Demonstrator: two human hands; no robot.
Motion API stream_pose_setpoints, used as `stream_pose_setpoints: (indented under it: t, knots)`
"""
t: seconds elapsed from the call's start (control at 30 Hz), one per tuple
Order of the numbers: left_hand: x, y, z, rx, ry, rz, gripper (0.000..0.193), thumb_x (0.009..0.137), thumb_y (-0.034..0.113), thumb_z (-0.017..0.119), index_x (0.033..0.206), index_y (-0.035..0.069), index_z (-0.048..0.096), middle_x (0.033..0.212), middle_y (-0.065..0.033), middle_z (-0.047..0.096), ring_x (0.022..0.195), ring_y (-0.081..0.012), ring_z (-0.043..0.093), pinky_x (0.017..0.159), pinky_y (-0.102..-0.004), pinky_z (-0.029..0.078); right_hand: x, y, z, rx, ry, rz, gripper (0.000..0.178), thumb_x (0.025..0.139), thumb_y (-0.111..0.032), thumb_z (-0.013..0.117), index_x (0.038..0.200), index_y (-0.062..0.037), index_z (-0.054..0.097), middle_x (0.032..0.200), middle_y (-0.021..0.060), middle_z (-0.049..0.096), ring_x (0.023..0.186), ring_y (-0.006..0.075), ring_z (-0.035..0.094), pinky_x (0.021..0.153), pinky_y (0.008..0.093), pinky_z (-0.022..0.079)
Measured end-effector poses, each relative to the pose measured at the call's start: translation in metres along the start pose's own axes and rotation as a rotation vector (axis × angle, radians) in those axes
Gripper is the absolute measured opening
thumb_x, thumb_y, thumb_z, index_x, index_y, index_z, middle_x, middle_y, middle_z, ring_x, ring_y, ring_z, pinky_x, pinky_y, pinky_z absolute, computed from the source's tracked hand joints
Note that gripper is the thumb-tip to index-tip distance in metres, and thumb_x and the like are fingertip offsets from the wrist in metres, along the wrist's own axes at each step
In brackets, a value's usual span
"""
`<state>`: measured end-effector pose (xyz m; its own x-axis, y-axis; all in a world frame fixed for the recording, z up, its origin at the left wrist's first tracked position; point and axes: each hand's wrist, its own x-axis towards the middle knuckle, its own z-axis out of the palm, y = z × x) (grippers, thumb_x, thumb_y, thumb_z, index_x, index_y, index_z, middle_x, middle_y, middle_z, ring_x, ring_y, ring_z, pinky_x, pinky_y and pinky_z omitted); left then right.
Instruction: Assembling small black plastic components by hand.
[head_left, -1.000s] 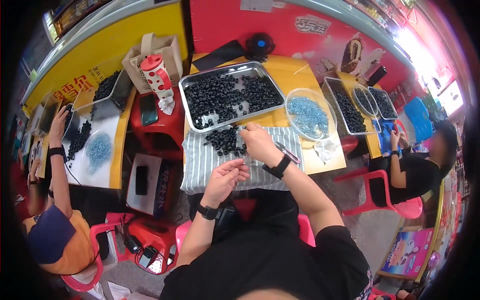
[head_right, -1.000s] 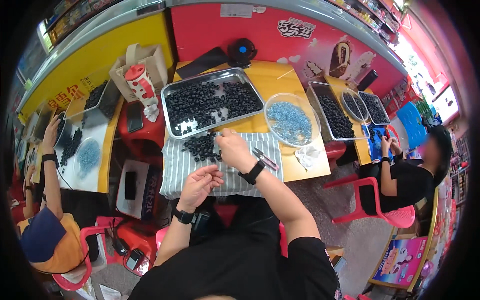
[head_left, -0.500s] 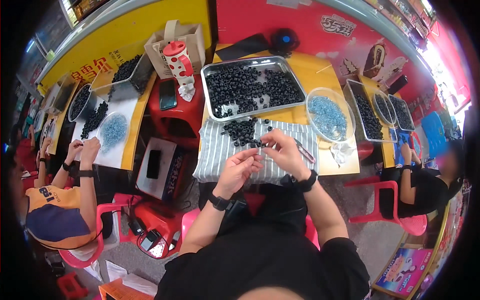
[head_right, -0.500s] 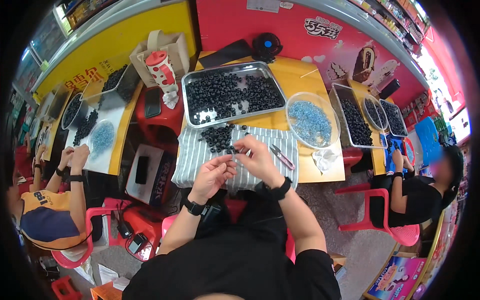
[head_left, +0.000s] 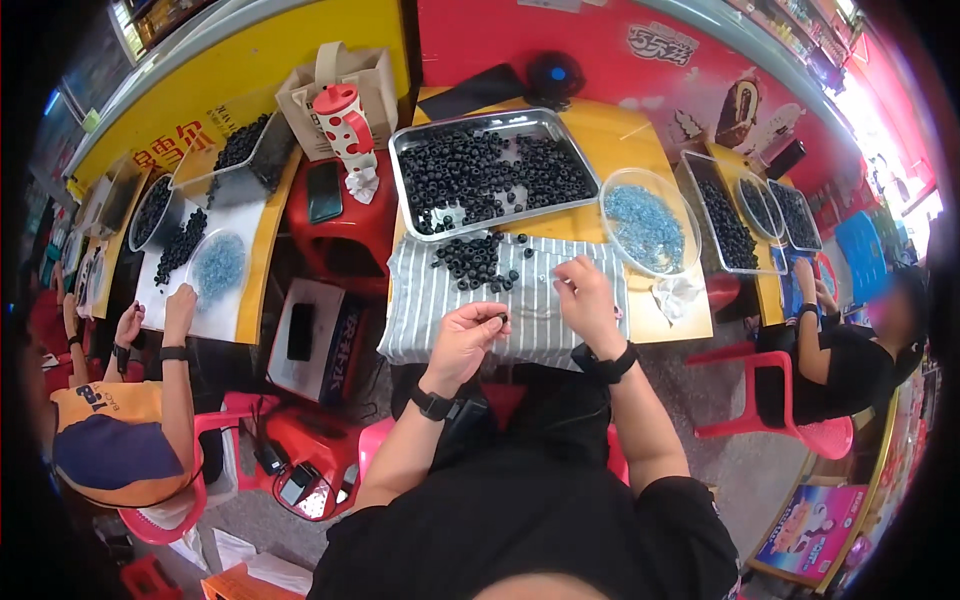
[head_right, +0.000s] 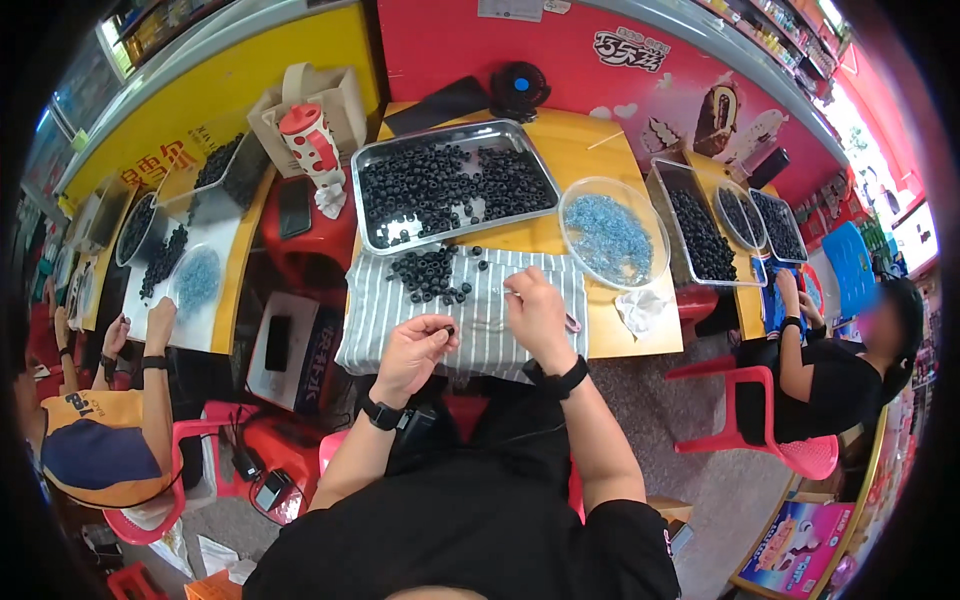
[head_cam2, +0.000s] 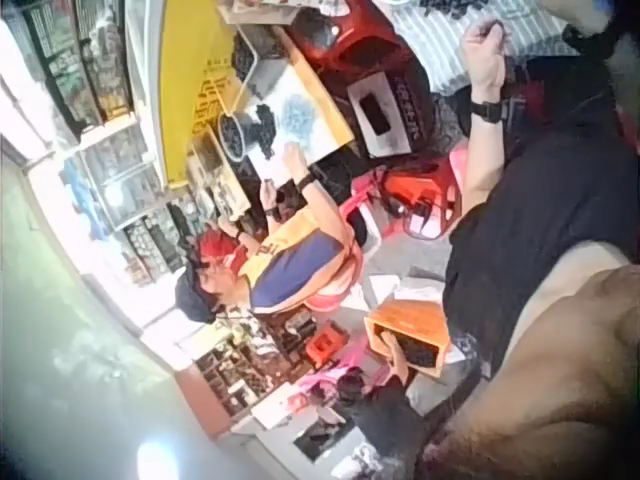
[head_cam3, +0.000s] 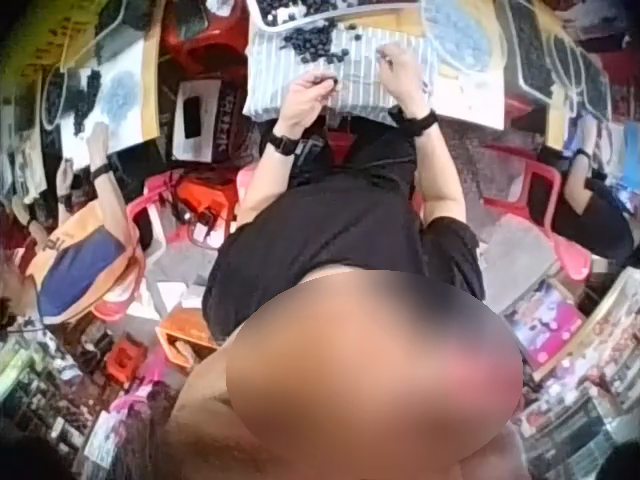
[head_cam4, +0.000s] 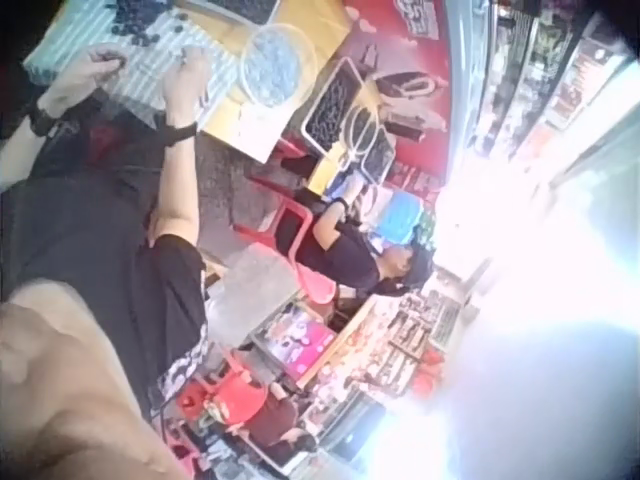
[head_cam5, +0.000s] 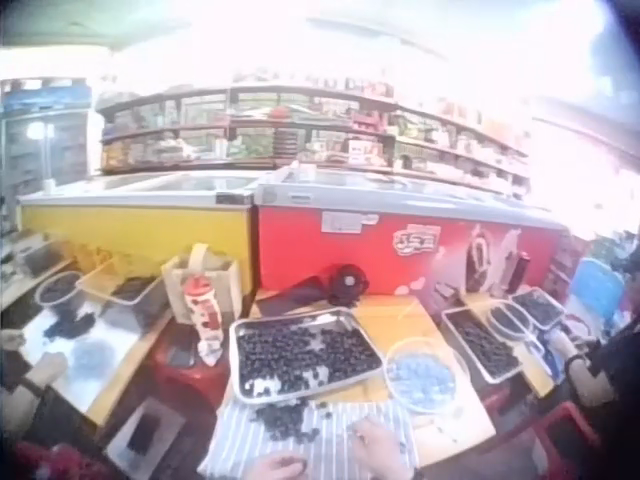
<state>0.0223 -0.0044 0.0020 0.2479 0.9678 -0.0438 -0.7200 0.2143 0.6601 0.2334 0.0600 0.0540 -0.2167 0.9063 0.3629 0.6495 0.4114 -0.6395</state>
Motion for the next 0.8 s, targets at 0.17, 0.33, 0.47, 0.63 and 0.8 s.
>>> stream_pose_setpoints:
  t: [0.17, 0.33, 0.47, 0.63, 0.8]
  knots:
    - [0.0, 0.0, -0.002, -0.007, -0.001, 0.011, 0.024, 0.09, 0.0, 0.061, 0.113, -0.003, 0.061, 0.101, -0.0104, 0.067, 0.088, -0.017, 0.065, 0.079, -0.027, 0.052, 0.009, -0.001, 0.006, -0.189, -0.116, 0.002, 0.009, 0.075, -0.007, 0.065, 0.084, -0.0033, 0.062, 0.086, 0.0154, 0.058, 0.076, 0.038, 0.06, 0.067, 0.0471, 0.048]
    - [0.002, 0.002, 0.005, 0.177, 0.09, 0.026, 0.021, 0.088, -0.003, 0.06, 0.109, -0.004, 0.064, 0.1, -0.0088, 0.066, 0.085, -0.0139, 0.063, 0.073, -0.0254, 0.05, 0.011, -0.011, 0.012, -0.249, -0.15, -0.013, 0.009, 0.076, -0.008, 0.066, 0.079, -0.0027, 0.059, 0.086, 0.0166, 0.058, 0.078, 0.0392, 0.06, 0.068, 0.0481, 0.048]
    - [0.012, 0.013, 0.026, 0.823, 0.109, 0.347, 0.022, 0.083, -0.008, 0.061, 0.103, -0.002, 0.067, 0.096, -0.0059, 0.062, 0.077, -0.0103, 0.059, 0.065, -0.0254, 0.047, 0.004, -0.008, 0.012, 0.04, -0.155, 0.029, 0.009, 0.076, -0.006, 0.067, 0.08, -0.0012, 0.06, 0.078, 0.0146, 0.061, 0.07, 0.029, 0.063, 0.062, 0.0394, 0.049]
    - [0.023, 0.0, 0.02, 1.307, 0.171, 0.609, 0.021, 0.08, -0.007, 0.062, 0.099, 0.0, 0.066, 0.092, -0.0083, 0.057, 0.068, -0.0138, 0.054, 0.061, -0.0246, 0.044, -0.019, -0.008, 0.018, 0.398, -0.13, 0.217, 0.01, 0.076, -0.003, 0.068, 0.082, 0.0021, 0.062, 0.069, 0.0084, 0.063, 0.062, 0.0106, 0.058, 0.057, 0.0253, 0.046]
    - [0.013, 0.004, 0.039, 0.979, 0.158, 0.472, 0.019, 0.083, -0.004, 0.064, 0.102, -0.002, 0.066, 0.094, -0.0064, 0.057, 0.071, -0.011, 0.055, 0.062, -0.0227, 0.045, -0.028, -0.019, 0.018, 0.459, -0.094, 0.131, 0.01, 0.077, 0.001, 0.07, 0.081, 0.0001, 0.061, 0.069, -0.0001, 0.06, 0.063, 0.004, 0.054, 0.056, 0.0206, 0.043]
